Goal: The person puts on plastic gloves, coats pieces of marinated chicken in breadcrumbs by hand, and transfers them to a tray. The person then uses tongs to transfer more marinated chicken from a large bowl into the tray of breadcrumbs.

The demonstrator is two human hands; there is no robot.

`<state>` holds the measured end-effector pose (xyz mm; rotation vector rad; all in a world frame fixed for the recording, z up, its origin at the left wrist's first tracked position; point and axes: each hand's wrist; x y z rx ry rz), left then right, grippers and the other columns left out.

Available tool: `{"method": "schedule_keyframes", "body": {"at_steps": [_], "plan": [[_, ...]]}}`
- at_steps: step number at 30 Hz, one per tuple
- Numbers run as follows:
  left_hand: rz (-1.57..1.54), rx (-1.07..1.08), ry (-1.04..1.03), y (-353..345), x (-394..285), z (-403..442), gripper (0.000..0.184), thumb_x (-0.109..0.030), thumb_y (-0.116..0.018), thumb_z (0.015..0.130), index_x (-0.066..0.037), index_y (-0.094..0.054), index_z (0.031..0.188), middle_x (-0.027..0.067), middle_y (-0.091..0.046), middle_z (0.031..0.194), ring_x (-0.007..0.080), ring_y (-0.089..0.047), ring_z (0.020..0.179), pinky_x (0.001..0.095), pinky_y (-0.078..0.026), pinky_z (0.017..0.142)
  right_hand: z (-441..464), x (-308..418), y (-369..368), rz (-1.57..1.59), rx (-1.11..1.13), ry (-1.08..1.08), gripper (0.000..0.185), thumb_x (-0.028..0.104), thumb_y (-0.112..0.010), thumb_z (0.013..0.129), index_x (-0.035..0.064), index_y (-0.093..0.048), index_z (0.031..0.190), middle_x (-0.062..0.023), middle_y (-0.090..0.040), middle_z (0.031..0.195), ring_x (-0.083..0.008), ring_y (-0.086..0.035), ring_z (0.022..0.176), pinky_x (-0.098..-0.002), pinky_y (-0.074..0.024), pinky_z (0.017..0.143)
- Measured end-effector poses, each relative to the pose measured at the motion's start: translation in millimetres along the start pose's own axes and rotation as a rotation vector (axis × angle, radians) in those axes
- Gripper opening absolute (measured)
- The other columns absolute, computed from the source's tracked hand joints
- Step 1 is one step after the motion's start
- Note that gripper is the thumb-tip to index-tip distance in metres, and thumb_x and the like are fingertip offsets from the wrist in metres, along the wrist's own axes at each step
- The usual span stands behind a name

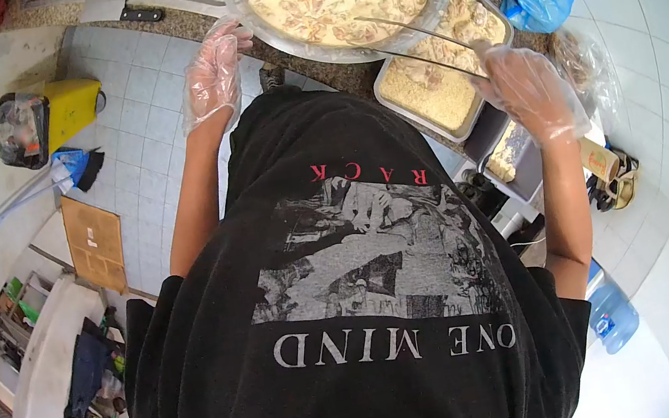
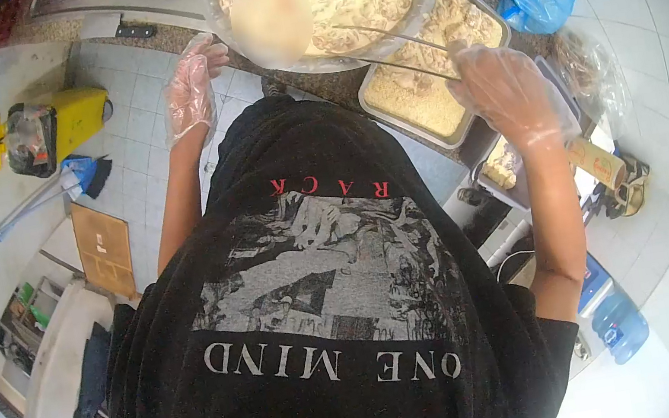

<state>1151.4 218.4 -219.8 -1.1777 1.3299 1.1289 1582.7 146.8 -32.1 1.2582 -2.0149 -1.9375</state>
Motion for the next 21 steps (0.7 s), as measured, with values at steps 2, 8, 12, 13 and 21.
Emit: {"method": "schedule_keyframes", "body": {"at_steps": [2,8,12,13,21], "plan": [[0.007,0.002,-0.02,0,5,-6,0.044,-0.035,-0.057,0.115,-0.003,-0.065,0.144,0.0107,-0.077,0.123,0.0168,-0.072,0.109,0.0346,-0.054,0.101,20,-3,-6,0.052,0.082,0.027,0.032,0.038,-0.063,0.105,0.0136,-0.062,0.126,-0.0023,-0.06,0.102,-0.0177,-0.065,0.096,-0.0344,-0.0535,0.085],[-0.01,-0.011,-0.034,-3,4,-15,0.046,-0.038,-0.056,0.115,-0.003,-0.064,0.146,0.012,-0.077,0.126,0.019,-0.072,0.11,0.0353,-0.055,0.1,40,-7,-51,0.108,0.012,0.176,0.018,0.029,-0.064,0.104,0.0116,-0.065,0.109,-0.007,-0.065,0.103,-0.0219,-0.07,0.1,-0.0367,-0.0564,0.088],[-0.034,-0.025,-0.049,1,10,-15,0.047,-0.039,-0.056,0.115,-0.004,-0.064,0.146,0.0121,-0.077,0.126,0.0192,-0.072,0.111,0.0361,-0.055,0.1,45,-26,-11,0.582,0.43,-0.089,0.029,0.034,-0.063,0.107,0.0053,-0.066,0.112,-0.013,-0.069,0.107,-0.0314,-0.07,0.104,-0.0436,-0.0551,0.093],[-0.032,-0.029,-0.047,0,10,-16,0.048,-0.039,-0.055,0.115,-0.004,-0.064,0.146,0.012,-0.077,0.125,0.0193,-0.072,0.111,0.0363,-0.055,0.1,44,-27,2,0.728,0.612,-0.268,0.033,0.036,-0.064,0.107,0.0037,-0.067,0.115,-0.0151,-0.071,0.108,-0.0343,-0.069,0.105,-0.0452,-0.0544,0.095],[0.039,0.028,-0.01,-6,4,-9,0.049,-0.042,-0.054,0.116,-0.005,-0.064,0.147,0.0106,-0.078,0.124,0.0202,-0.072,0.112,0.0374,-0.055,0.102,4,-25,-3,0.626,0.451,-0.41,0.046,0.045,-0.066,0.106,0.0086,-0.067,0.133,-0.0242,-0.073,0.112,-0.0391,-0.069,0.113,-0.0505,-0.0546,0.093]]}}
Point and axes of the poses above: each hand's wrist, its own z-axis towards the middle knuckle, its own y-axis out of the back of the hand, x = y × z
